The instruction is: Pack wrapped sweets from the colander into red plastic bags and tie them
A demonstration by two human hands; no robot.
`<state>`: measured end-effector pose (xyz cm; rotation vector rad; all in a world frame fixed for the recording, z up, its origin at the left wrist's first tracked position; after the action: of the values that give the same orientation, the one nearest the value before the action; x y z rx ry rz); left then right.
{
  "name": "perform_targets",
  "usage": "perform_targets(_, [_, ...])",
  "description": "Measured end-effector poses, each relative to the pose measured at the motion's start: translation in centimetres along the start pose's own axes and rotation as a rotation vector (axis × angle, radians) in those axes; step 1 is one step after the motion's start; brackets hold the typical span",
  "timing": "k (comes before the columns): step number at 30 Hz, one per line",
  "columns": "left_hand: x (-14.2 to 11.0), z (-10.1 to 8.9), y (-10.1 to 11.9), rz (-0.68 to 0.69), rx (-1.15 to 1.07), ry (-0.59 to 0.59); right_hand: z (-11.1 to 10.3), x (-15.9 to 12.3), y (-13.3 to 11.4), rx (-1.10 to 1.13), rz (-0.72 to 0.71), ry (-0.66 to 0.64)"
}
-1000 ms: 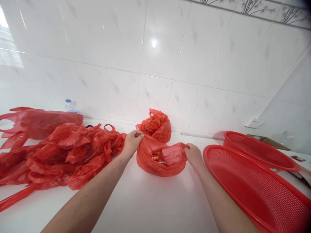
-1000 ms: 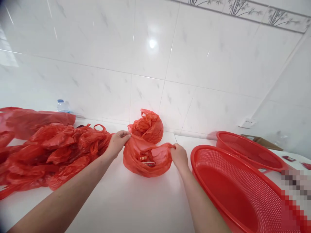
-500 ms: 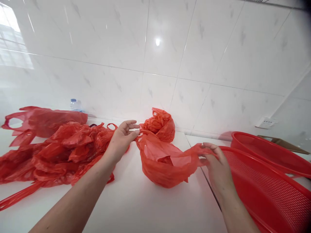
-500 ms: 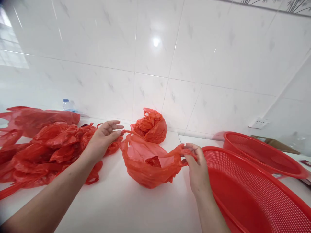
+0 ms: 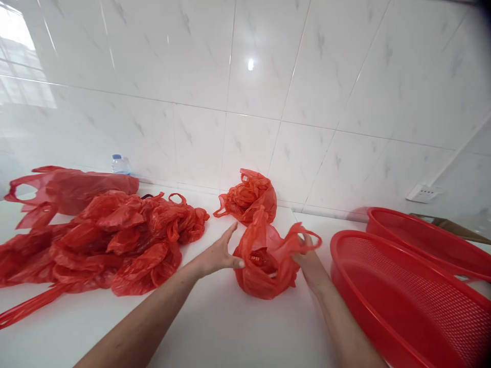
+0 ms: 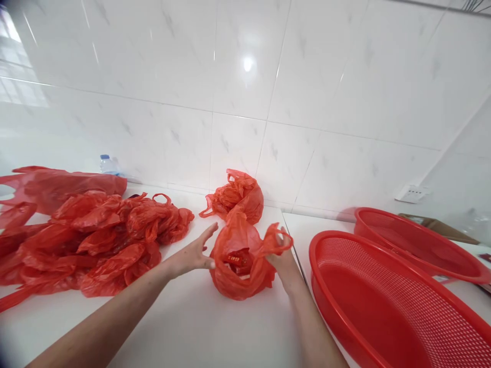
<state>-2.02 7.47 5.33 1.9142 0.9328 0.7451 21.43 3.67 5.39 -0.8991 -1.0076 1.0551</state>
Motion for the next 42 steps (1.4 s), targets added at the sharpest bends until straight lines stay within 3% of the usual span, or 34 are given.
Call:
perform_targets(3, [1.6,2.0,2.0,0.079,-0.118,0.005,2.9,0.6,0.6,0.111,0.155,-0.152])
perform_targets(5, [2.1,2.6,2.5,0.065,-0.212,-0.004,3.7,0.6,0.7,0.183,0.191,-0.159])
perform_targets(7, [2.2,2.4,1.9,-0.005,-0.375,0.017,3.1,0.9,0.6,0.305,0.172,-0.081])
perform_targets(11, [1.8,0.8,-1.4,-0.14,-0.804,0.233,0.1,1.5,0.9,0.53,0.137,0.135])
perform_targets(13, [1.5,1.0,-2.8,-0.195,-0.925,0.264,-0.6,1.6,1.6,0.562,0.17,0.178])
perform_targets(20, [0.8,2.8,-3.5,-0.277,-1.081,0.217,2.5,0.2,3.4,0.65,0.293,-0.013])
perform_targets(28, [0.7,2.6,-3.1,-0.201,-0.977,0.258,6.8,-2.3,3.8,0.345,0.438,-0.147])
perform_targets(34, [0.2,4.5,0.2,-0.063,-0.717,0.087,10.4,-3.3,4.4,0.238,0.418,-0.284])
perform_targets(37, [0.1,5.3,0.2,-0.032,-0.475,0.083,10.1,-3.0,4.6,0.214,0.352,-0.195])
perform_targets(42, [-0.2,4.9,-1.4,-0.104,-0.14,0.261,7.4,-2.7,5.9,0.211,0.407,0.049])
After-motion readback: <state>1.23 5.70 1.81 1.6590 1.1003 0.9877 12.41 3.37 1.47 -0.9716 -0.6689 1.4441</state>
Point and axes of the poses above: each hand's wrist, its own x-axis towards the middle knuckle, its own z-axis out of the palm, y = z × x, the point moved 7 cm from there along x, towards the middle knuckle, and after that the axes turned 12 degrees about x, right-handed, at the moved point
